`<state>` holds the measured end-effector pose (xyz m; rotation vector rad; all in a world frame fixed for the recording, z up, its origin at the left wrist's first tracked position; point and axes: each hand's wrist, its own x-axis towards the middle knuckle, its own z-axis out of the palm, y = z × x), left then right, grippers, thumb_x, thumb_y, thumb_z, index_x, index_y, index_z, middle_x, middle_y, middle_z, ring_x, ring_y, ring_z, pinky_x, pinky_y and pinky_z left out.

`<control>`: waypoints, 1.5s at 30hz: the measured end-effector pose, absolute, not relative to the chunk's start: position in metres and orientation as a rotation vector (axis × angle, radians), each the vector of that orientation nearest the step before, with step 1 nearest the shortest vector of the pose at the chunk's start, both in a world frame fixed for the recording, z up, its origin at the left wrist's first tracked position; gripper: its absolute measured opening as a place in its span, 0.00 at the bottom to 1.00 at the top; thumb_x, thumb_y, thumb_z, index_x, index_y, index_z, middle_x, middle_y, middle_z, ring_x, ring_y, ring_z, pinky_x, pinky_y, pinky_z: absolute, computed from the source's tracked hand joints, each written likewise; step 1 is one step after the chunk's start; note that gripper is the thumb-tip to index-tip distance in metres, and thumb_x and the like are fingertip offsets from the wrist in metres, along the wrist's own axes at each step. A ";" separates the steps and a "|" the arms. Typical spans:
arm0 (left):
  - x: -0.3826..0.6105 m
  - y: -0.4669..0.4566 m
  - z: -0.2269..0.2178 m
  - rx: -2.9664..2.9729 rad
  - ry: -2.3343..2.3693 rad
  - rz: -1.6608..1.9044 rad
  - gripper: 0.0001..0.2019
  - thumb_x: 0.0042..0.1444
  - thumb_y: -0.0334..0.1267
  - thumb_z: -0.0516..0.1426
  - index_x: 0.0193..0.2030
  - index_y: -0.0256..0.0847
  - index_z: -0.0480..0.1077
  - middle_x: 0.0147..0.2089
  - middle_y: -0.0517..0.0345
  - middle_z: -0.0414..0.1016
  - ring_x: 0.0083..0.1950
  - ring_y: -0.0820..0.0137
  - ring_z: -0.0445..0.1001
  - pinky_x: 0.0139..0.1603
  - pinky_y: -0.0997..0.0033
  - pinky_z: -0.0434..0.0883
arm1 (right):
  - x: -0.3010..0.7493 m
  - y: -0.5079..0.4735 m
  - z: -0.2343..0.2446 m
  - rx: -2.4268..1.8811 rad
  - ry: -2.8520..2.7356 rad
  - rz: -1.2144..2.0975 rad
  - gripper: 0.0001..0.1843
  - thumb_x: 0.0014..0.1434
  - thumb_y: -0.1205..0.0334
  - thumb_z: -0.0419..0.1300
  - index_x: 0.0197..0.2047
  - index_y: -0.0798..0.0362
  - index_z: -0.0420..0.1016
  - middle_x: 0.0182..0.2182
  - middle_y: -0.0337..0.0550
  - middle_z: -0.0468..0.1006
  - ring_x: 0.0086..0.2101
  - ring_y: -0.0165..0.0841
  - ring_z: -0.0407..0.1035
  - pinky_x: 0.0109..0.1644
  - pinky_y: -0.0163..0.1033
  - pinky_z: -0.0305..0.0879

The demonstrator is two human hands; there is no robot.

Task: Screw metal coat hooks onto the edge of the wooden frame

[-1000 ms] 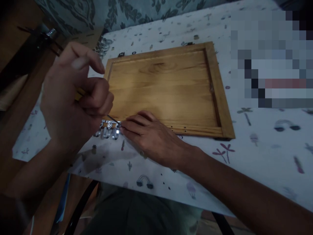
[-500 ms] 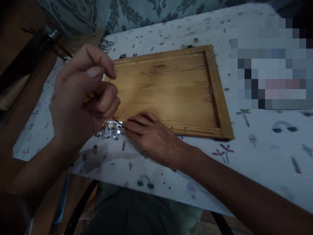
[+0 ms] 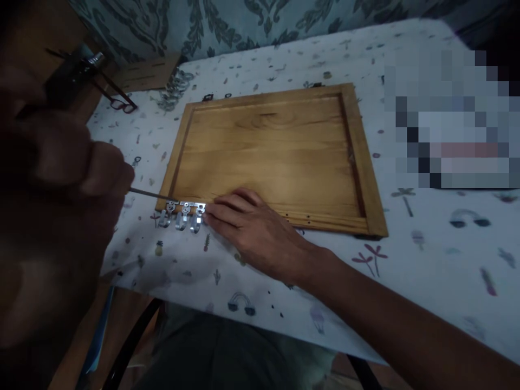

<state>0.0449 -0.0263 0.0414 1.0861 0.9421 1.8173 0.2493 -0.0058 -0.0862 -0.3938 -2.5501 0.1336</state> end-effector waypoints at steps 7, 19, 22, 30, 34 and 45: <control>0.033 -0.028 0.032 1.146 0.873 1.691 0.23 0.67 0.24 0.34 0.28 0.38 0.63 0.22 0.66 0.47 0.10 0.86 0.49 0.12 0.85 0.55 | 0.252 -0.009 -0.082 -0.412 -2.567 0.139 0.18 0.66 0.74 0.51 0.58 0.61 0.69 0.55 0.51 0.77 0.55 0.42 0.67 0.60 0.55 0.64; 0.006 -0.027 0.015 1.243 0.843 1.775 0.12 0.58 0.23 0.46 0.30 0.40 0.63 0.25 0.67 0.59 0.11 0.87 0.47 0.10 0.87 0.58 | 0.259 -0.009 -0.072 -0.465 -2.349 0.426 0.17 0.64 0.75 0.55 0.55 0.54 0.72 0.48 0.52 0.79 0.51 0.40 0.72 0.53 0.52 0.74; 0.006 -0.029 0.014 1.183 0.859 1.833 0.09 0.61 0.26 0.49 0.32 0.39 0.66 0.25 0.68 0.60 0.11 0.87 0.49 0.10 0.86 0.59 | 0.259 -0.009 -0.072 -0.473 -2.348 0.439 0.18 0.64 0.74 0.54 0.55 0.54 0.72 0.47 0.51 0.80 0.51 0.39 0.73 0.52 0.51 0.74; 0.015 -0.027 0.021 1.058 0.861 1.988 0.23 0.64 0.21 0.36 0.24 0.36 0.63 0.17 0.69 0.46 0.10 0.86 0.39 0.10 0.86 0.47 | 0.254 -0.010 -0.072 -0.509 -2.482 0.357 0.21 0.66 0.71 0.54 0.60 0.51 0.68 0.52 0.49 0.78 0.55 0.40 0.70 0.56 0.53 0.70; 0.010 -0.025 0.017 1.123 0.753 1.982 0.18 0.62 0.22 0.42 0.27 0.36 0.67 0.17 0.69 0.43 0.12 0.85 0.40 0.11 0.86 0.50 | 0.255 -0.009 -0.075 -0.493 -2.458 0.362 0.21 0.65 0.72 0.54 0.59 0.51 0.69 0.52 0.50 0.78 0.55 0.40 0.69 0.56 0.53 0.70; -0.004 -0.014 0.002 1.180 0.964 2.045 0.03 0.51 0.33 0.59 0.30 0.40 0.67 0.14 0.72 0.47 0.15 0.81 0.40 0.15 0.81 0.46 | 0.256 -0.002 -0.079 -0.429 -2.275 0.488 0.22 0.62 0.77 0.54 0.56 0.50 0.72 0.48 0.49 0.80 0.52 0.38 0.72 0.53 0.52 0.74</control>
